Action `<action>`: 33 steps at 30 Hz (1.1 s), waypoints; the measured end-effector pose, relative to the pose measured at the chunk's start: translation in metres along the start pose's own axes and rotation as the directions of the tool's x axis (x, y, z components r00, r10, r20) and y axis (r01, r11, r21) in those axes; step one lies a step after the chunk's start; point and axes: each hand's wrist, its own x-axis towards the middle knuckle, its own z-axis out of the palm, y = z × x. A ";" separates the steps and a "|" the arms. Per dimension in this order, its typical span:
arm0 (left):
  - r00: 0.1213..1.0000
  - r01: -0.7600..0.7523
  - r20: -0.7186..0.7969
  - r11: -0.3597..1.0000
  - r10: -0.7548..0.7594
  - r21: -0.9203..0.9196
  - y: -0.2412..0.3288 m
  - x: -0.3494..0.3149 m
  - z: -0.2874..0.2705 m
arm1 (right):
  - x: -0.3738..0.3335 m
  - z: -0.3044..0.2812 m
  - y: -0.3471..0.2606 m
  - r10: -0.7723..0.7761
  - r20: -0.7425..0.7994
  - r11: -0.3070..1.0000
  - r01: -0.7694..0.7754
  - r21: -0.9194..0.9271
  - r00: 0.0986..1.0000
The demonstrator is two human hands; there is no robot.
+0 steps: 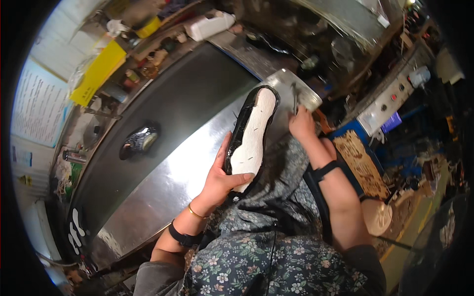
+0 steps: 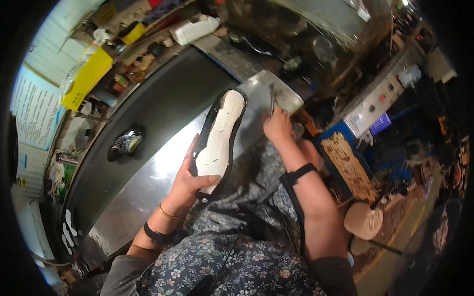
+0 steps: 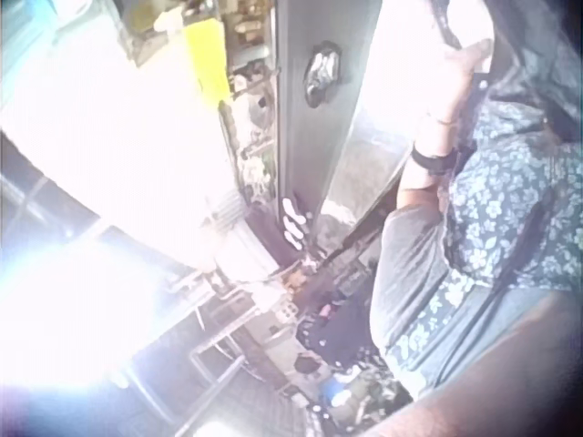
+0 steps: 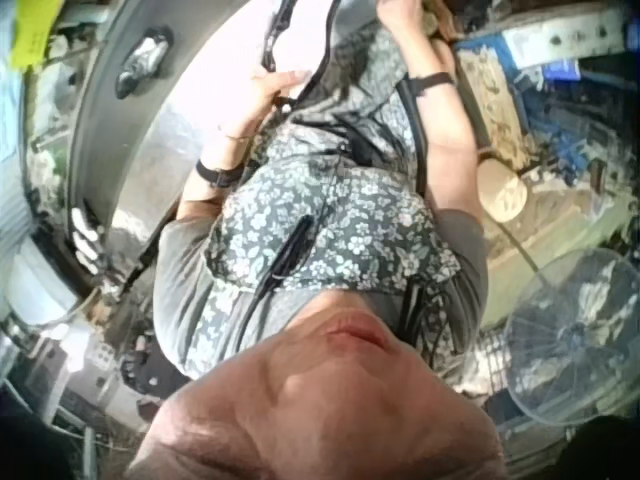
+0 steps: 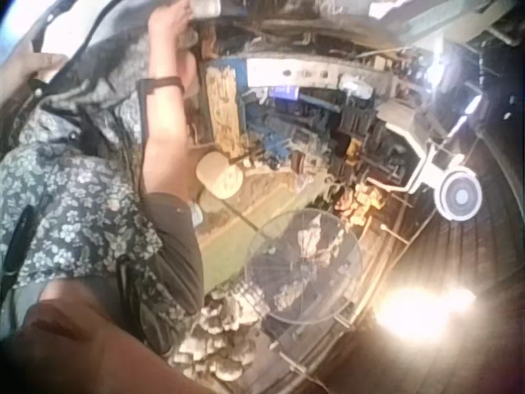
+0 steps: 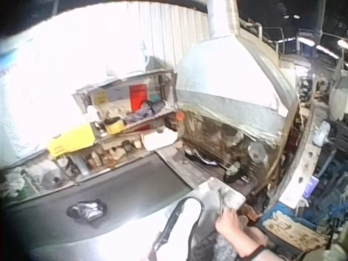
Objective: Assembling shoe components by positioning the shoe upper and sole onto a lasting machine and using pliers for adjustments.
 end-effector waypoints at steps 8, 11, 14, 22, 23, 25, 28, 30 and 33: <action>0.910 -0.265 0.083 0.418 0.406 0.869 0.020 -0.010 0.027 | -0.100 -0.034 -0.103 -0.258 0.254 -0.320 -0.330 0.888 0.932; 0.836 -0.543 0.393 0.475 0.383 0.693 0.006 -0.012 0.062 | -0.108 -0.093 -0.090 -0.149 0.489 -0.179 -0.510 0.841 0.859; 0.631 -0.744 0.757 0.413 0.172 0.526 -0.004 -0.008 0.069 | -0.104 -0.150 -0.038 -0.096 0.368 -0.244 -0.380 0.892 0.925; 0.763 -0.574 0.646 0.462 0.002 0.676 -0.040 -0.007 0.031 | -0.114 -0.369 0.136 0.213 -0.506 0.845 0.102 0.525 0.836; 0.819 -0.509 0.573 0.481 0.017 0.714 -0.043 -0.008 0.030 | -0.111 -0.398 0.156 0.142 -0.604 0.987 -0.070 0.142 0.784; 0.790 -0.553 0.612 0.458 0.023 0.696 -0.047 -0.009 0.035 | -0.103 -0.439 0.190 0.166 -0.690 0.872 -0.432 -0.231 0.704; 0.781 -0.545 0.623 0.453 -0.032 0.706 -0.047 -0.008 0.045 | -0.092 -0.474 0.228 0.331 -0.723 0.737 -0.644 -0.203 0.606; 0.758 -0.581 0.641 0.318 -0.123 0.749 -0.045 -0.008 0.053 | -0.085 -0.488 0.241 0.395 -0.725 0.672 -0.716 -0.191 0.564; 0.732 -0.646 0.681 0.304 -0.013 0.700 -0.045 -0.009 0.062 | -0.074 -0.504 0.247 0.592 -0.543 0.624 -0.765 -0.157 0.595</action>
